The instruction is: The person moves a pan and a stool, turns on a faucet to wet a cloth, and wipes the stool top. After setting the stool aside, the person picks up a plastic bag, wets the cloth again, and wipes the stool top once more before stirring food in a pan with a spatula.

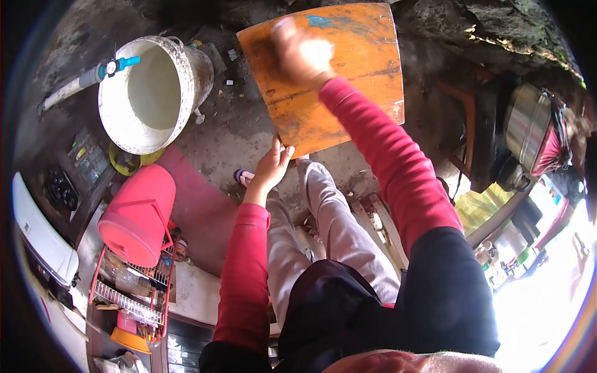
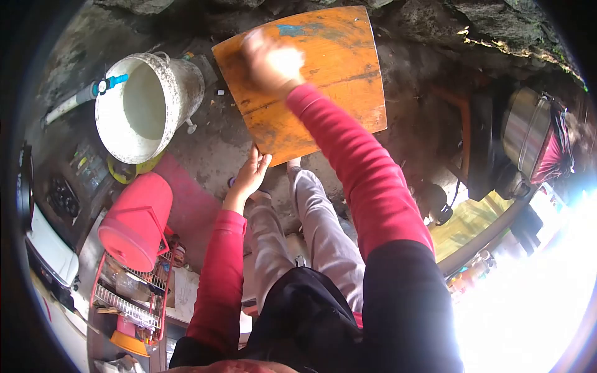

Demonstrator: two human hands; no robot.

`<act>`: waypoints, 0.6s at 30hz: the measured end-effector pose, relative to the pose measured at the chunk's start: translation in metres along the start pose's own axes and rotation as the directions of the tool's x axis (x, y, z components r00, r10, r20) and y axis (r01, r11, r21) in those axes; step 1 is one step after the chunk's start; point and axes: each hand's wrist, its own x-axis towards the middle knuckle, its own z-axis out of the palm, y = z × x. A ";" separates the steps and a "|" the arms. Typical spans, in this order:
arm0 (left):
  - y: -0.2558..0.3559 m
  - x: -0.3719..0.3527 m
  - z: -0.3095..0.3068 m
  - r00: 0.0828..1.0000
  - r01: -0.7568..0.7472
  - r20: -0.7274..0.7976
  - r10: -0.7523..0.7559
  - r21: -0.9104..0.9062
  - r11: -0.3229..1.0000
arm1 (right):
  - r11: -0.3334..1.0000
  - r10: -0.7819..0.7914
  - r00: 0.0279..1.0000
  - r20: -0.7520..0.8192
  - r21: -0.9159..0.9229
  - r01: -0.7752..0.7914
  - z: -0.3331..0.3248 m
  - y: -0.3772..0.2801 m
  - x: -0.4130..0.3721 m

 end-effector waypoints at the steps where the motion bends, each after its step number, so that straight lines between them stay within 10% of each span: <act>1: -0.003 0.000 0.001 1.000 0.006 0.001 -0.006 -0.002 1.000 | 0.976 -0.153 0.988 0.028 -0.150 0.155 0.000 -0.029 -0.017; 3: -0.011 0.004 0.001 0.999 -0.029 0.015 0.029 -0.009 1.000 | 0.914 -0.327 0.945 0.014 0.261 0.312 -0.001 -0.038 -0.043; 6: 0.004 0.000 -0.004 1.000 0.007 0.029 -0.006 -0.013 1.000 | 0.959 -0.258 0.962 -0.087 0.100 0.266 0.014 0.012 -0.029; 7: 0.008 0.000 -0.005 1.000 0.010 0.020 -0.009 -0.020 1.000 | 1.000 -0.011 0.996 -0.090 0.018 0.012 0.021 0.021 -0.009; 9: 0.012 -0.003 -0.003 1.000 -0.001 -0.027 0.000 -0.020 1.000 | 0.975 -0.023 0.963 -0.268 0.205 0.081 0.018 0.015 0.032; 11: -0.005 0.001 0.002 1.000 -0.014 -0.020 0.012 -0.076 0.997 | 0.993 0.057 0.997 0.055 0.105 -0.062 0.010 -0.028 0.045; 15: 0.002 -0.001 -0.002 1.000 0.028 0.005 -0.029 0.030 0.999 | 0.957 -0.248 0.968 -0.041 0.147 0.251 -0.004 -0.031 0.038; 18: 0.002 -0.001 0.001 0.999 0.039 -0.023 -0.039 0.021 0.999 | 0.961 -0.149 0.987 -0.051 0.228 0.157 0.011 0.006 0.044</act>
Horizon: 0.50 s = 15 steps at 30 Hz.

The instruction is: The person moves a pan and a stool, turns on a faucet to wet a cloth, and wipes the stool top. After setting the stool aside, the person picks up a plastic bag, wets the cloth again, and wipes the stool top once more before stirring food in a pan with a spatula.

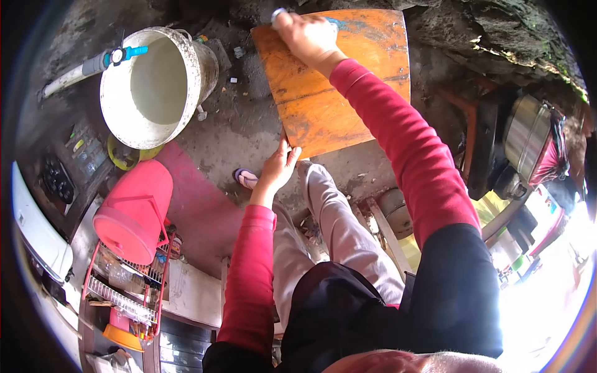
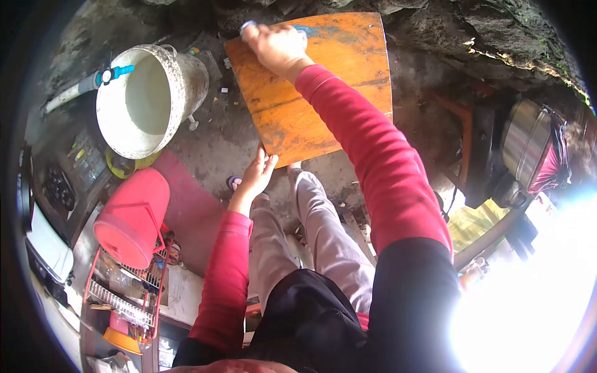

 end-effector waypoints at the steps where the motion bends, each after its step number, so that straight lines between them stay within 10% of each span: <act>1: -0.001 0.000 0.001 1.000 -0.020 -0.011 0.020 -0.054 0.998 | 1.000 0.000 1.000 0.001 -0.001 0.000 0.002 -0.005 0.002; 3: -0.003 0.000 0.006 0.999 -0.043 -0.005 0.042 -0.104 0.994 | 0.973 0.209 0.978 0.006 -0.101 -0.207 0.011 -0.029 0.005; 9: -0.006 0.004 0.003 0.996 -0.084 -0.007 0.084 -0.104 0.991 | 0.998 0.058 0.995 -0.079 -0.017 -0.060 -0.008 0.011 -0.033; 11: -0.017 0.007 0.009 0.991 -0.135 -0.021 0.133 -0.118 0.984 | 0.893 0.448 0.894 -0.022 -0.020 -0.449 -0.044 0.074 -0.057; 15: -0.013 0.007 0.009 0.990 -0.140 -0.017 0.139 -0.145 0.980 | 0.784 0.554 0.674 -0.489 0.033 -0.620 -0.048 0.123 -0.075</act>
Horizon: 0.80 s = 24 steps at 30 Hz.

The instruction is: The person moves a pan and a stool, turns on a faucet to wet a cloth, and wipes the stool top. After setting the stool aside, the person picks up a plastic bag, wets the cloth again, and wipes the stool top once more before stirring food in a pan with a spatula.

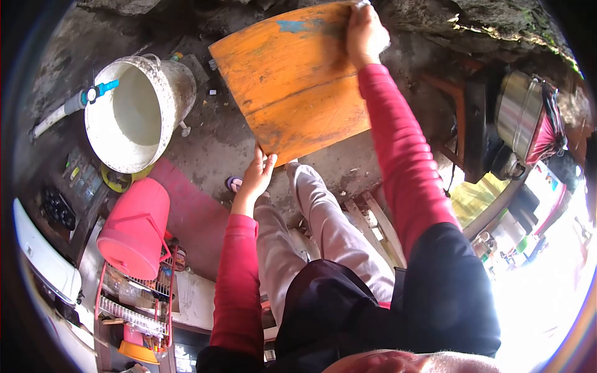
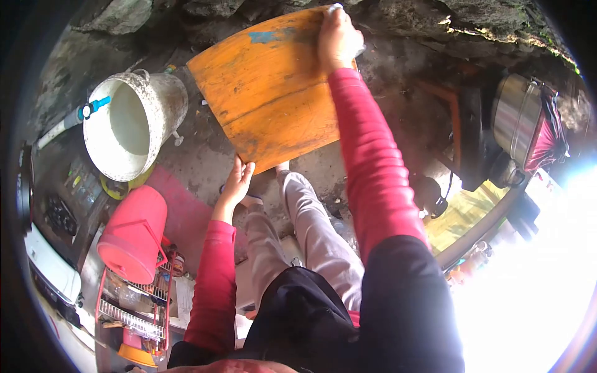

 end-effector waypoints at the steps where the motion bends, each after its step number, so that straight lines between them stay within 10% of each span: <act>1: 0.003 -0.002 0.000 0.999 0.042 -0.001 -0.042 0.002 0.999 | 0.973 0.204 0.978 0.053 0.096 -0.208 0.013 -0.011 -0.011; 2: 0.003 -0.002 -0.001 0.999 0.043 0.000 -0.043 0.011 0.999 | 0.806 0.422 0.898 0.126 0.400 -0.435 0.027 -0.032 -0.019; 3: 0.002 -0.001 -0.004 0.999 0.043 0.005 -0.043 0.003 0.999 | 0.978 -0.189 0.979 0.073 -0.078 0.194 0.034 -0.044 -0.032; 4: 0.001 -0.002 -0.003 0.999 0.047 0.012 -0.047 -0.012 0.999 | 0.963 -0.261 0.938 0.227 0.130 0.237 0.020 -0.072 -0.040; 8: -0.002 0.000 -0.006 0.997 0.064 0.037 -0.066 0.049 0.997 | 0.964 -0.263 0.933 0.247 0.037 0.262 0.011 -0.042 -0.015; 9: -0.003 0.000 -0.005 0.997 0.064 0.039 -0.066 0.050 0.997 | 0.998 -0.051 0.930 0.363 -0.010 0.059 -0.016 -0.040 0.004; 10: -0.005 0.000 -0.004 0.998 0.053 0.028 -0.054 0.033 0.998 | 0.995 -0.061 0.996 0.066 -0.077 0.066 -0.006 -0.028 0.010; 12: -0.004 0.001 -0.002 0.999 0.043 0.015 -0.044 0.012 0.999 | 0.999 -0.040 0.999 0.030 -0.033 0.041 0.011 -0.006 0.012; 20: -0.006 0.002 -0.002 0.997 0.070 0.024 -0.069 -0.034 0.997 | 0.974 0.150 0.951 0.270 -0.206 -0.095 -0.053 0.053 -0.147; 24: -0.003 0.002 0.001 0.999 -0.049 0.011 0.050 -0.101 0.994 | 0.963 -0.039 0.977 0.211 -0.252 0.093 0.010 0.015 -0.032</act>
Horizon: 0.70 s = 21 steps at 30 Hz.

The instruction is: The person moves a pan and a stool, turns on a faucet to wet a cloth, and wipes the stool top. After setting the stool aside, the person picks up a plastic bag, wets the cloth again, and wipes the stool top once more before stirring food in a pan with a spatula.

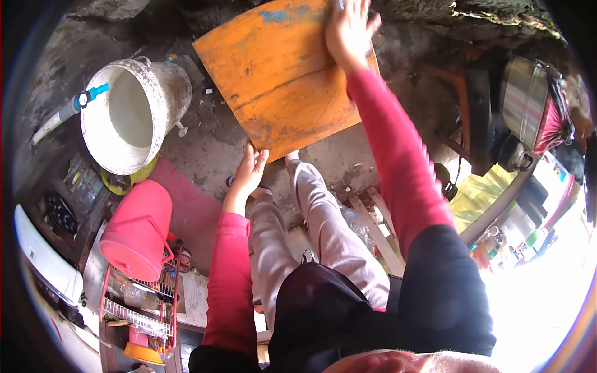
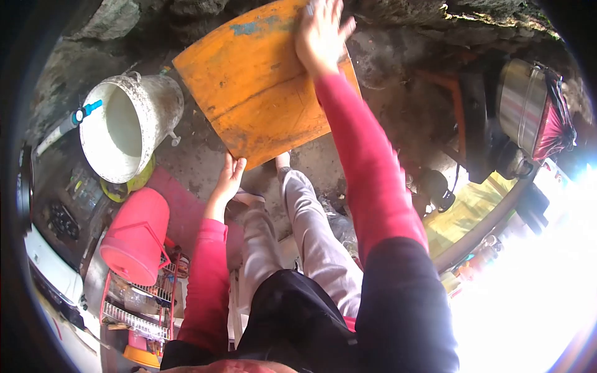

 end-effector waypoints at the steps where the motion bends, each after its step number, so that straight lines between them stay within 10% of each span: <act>1: 0.000 0.000 0.000 1.000 0.008 0.002 -0.008 0.002 1.000 | 0.968 0.092 0.996 -0.015 0.237 -0.086 -0.021 -0.022 0.028; 5: 0.008 -0.001 -0.003 0.998 0.046 0.040 -0.047 0.003 0.999 | 0.990 0.001 0.998 0.066 0.144 -0.011 -0.008 0.012 0.000; 9: 0.002 0.002 -0.004 0.996 0.064 0.063 -0.065 0.016 0.998 | 0.949 0.265 0.955 0.134 0.140 -0.283 -0.047 0.057 -0.133; 12: 0.002 0.001 -0.002 0.998 0.060 0.020 -0.061 0.046 0.997 | 0.947 0.282 0.956 0.081 0.136 -0.291 -0.028 0.045 -0.092; 14: 0.003 0.002 -0.001 1.000 0.005 0.017 -0.005 0.012 1.000 | 0.960 0.122 0.985 -0.120 0.265 -0.087 -0.012 0.000 -0.031; 15: 0.002 0.000 0.000 0.999 -0.045 0.021 0.045 -0.022 0.999 | 0.983 0.047 0.996 0.079 0.173 -0.060 -0.014 -0.029 -0.008; 19: 0.010 -0.002 -0.005 0.999 0.018 0.037 -0.019 0.023 1.000 | 0.841 -0.483 0.875 0.033 0.293 0.454 -0.031 -0.137 -0.064; 21: 0.006 -0.002 -0.003 0.999 0.012 0.042 -0.012 -0.015 1.000 | 0.804 -0.510 0.847 0.150 0.433 0.407 -0.051 -0.119 -0.098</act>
